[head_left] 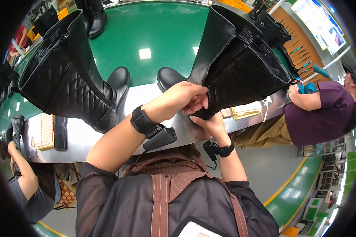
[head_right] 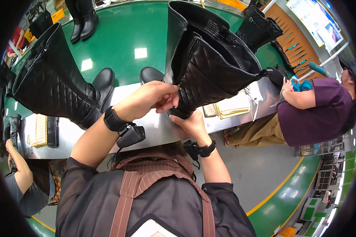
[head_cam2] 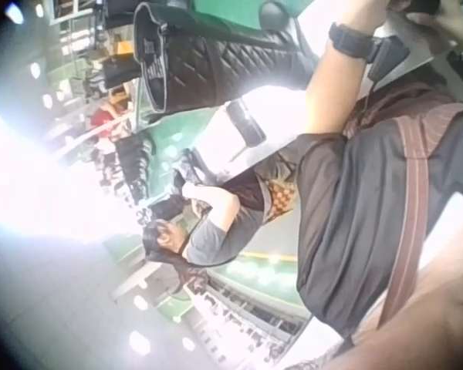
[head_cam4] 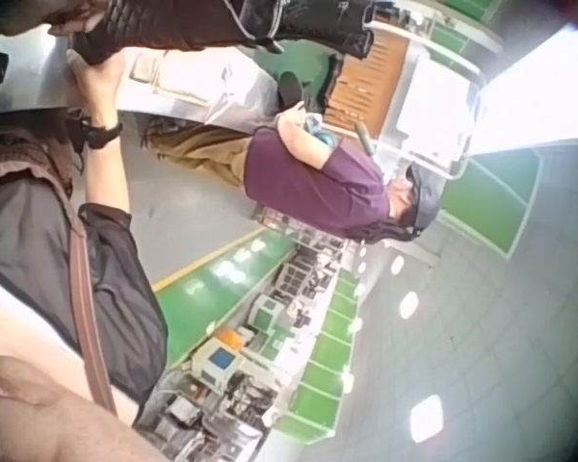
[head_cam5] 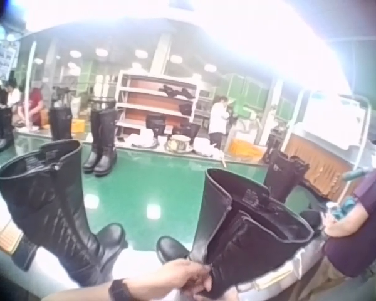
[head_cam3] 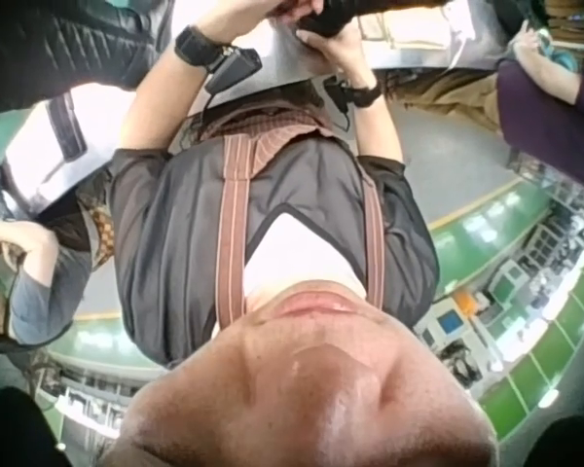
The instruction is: Inspecting and checking black leather boots on a factory assembly line.
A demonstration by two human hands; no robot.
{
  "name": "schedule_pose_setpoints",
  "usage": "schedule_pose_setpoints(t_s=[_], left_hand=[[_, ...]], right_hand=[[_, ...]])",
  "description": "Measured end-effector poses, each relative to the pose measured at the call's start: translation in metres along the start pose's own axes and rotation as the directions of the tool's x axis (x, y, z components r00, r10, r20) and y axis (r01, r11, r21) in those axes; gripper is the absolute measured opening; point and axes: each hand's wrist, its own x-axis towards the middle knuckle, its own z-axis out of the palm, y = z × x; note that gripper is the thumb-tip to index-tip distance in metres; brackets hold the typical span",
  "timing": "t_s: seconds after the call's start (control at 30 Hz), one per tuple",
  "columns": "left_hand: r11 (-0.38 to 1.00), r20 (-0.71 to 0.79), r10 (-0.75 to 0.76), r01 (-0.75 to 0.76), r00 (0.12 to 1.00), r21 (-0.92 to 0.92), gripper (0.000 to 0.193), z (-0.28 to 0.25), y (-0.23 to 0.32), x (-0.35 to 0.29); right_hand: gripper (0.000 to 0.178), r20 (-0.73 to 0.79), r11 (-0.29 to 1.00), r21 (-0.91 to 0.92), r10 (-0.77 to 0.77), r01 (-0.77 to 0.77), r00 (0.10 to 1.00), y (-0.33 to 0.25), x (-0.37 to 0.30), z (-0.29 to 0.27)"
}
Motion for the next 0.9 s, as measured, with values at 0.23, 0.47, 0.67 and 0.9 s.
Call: schedule_pose_setpoints(t_s=[0.23, 0.47, 0.67, 0.9], left_hand=[[0.988, 0.146, 0.116, -0.099, 0.982, -0.117, 0.044, 0.007, 0.035, -0.019], [0.958, 0.103, 0.273, -0.262, 0.956, -0.113, 0.042, 0.037, 0.106, -0.054], [0.876, 0.030, 0.418, -0.411, 0.908, 0.253, 0.041, 0.026, 0.086, -0.051], [0.687, -0.203, -0.076, 0.199, 0.976, 0.698, 0.035, -0.056, -0.009, -0.169]], right_hand=[[0.044, -0.036, 0.998, 0.028, -0.061, 0.062, 0.998, -0.002, 0.000, -0.003], [0.042, -0.011, 0.996, -0.040, -0.084, 0.084, 0.996, -0.003, -0.002, 0.000], [0.045, 0.049, 0.999, 0.044, -0.028, 0.026, 0.998, -0.013, 0.000, 0.009], [0.062, 0.258, 0.970, 0.237, -0.017, -0.047, 0.966, 0.002, 0.010, -0.016]])
